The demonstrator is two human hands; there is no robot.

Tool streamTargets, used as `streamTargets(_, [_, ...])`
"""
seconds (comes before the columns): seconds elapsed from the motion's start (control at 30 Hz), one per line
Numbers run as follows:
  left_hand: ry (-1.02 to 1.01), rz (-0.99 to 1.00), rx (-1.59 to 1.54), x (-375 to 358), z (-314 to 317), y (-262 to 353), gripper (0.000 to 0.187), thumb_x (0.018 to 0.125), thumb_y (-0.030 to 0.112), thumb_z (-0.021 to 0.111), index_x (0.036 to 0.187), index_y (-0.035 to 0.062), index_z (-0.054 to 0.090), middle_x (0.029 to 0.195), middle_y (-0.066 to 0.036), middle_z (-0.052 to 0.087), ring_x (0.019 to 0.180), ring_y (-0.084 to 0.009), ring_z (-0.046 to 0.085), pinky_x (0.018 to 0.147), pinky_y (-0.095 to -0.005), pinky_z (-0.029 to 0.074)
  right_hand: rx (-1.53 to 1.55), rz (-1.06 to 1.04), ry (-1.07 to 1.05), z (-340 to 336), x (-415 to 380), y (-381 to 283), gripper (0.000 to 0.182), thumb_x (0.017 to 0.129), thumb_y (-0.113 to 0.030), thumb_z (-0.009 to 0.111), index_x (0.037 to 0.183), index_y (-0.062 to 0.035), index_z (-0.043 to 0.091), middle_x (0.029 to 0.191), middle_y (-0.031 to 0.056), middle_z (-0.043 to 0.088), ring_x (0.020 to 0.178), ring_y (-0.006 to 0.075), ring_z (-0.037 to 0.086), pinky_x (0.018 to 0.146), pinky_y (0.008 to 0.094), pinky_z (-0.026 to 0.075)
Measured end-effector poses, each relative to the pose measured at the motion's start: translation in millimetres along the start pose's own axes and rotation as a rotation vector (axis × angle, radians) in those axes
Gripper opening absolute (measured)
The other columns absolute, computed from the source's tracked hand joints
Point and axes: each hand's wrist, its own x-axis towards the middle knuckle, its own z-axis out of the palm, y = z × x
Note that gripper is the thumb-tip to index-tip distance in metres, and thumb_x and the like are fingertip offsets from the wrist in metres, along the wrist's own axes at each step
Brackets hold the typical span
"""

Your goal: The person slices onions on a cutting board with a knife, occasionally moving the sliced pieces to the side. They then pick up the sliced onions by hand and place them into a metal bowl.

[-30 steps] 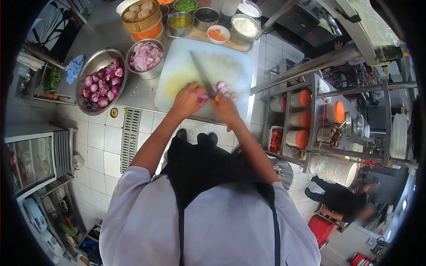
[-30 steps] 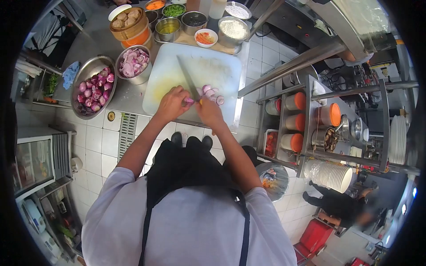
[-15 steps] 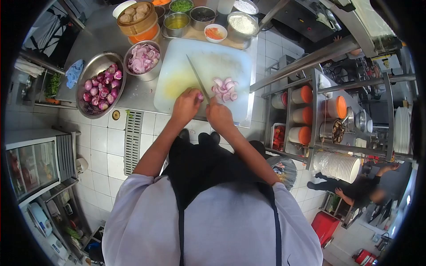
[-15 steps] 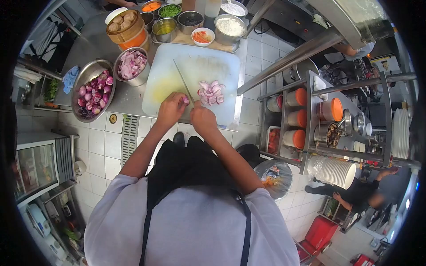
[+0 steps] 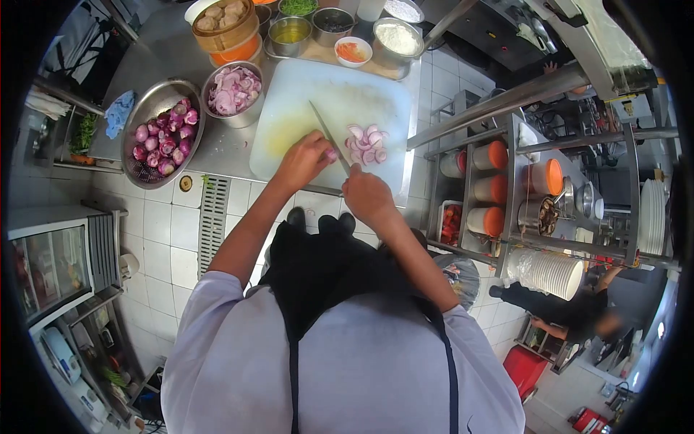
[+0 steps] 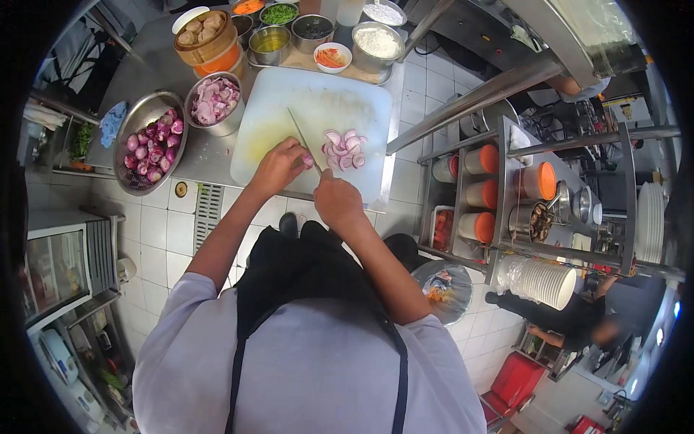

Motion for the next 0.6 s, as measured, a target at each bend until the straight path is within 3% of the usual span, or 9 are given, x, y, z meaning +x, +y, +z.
streamTargets(0.17, [-0.029, -0.001, -0.074, 1.6, -2.7, 1.6, 0.021, 0.082, 0.002, 0.079, 0.099, 0.0081, 0.069, 0.106, -0.009, 0.064, 0.098, -0.0321, 0.068, 0.084, -0.0431, 0.056, 0.093, -0.020, 0.102, 39.6, 36.1, 8.1, 0.025, 0.097, -0.016, 0.060, 0.107, 0.0054, 0.055, 0.083, 0.0248, 0.074, 0.078, 0.0416, 0.075, 0.071, 0.0495, 0.061])
streamTargets(0.6, [0.020, 0.027, -0.074, -3.3, 2.7, -8.7, 0.017, 0.085, -0.002, 0.075, 0.099, 0.0057, 0.069, 0.107, -0.010, 0.066, 0.099, -0.0333, 0.069, 0.083, -0.0427, 0.057, 0.053, -0.019, 0.055, 22.3, 36.2, 3.4, 0.027, 0.098, -0.019, 0.058, 0.109, 0.0058, 0.059, 0.084, 0.0258, 0.073, 0.080, 0.0410, 0.075, 0.072, 0.0504, 0.061])
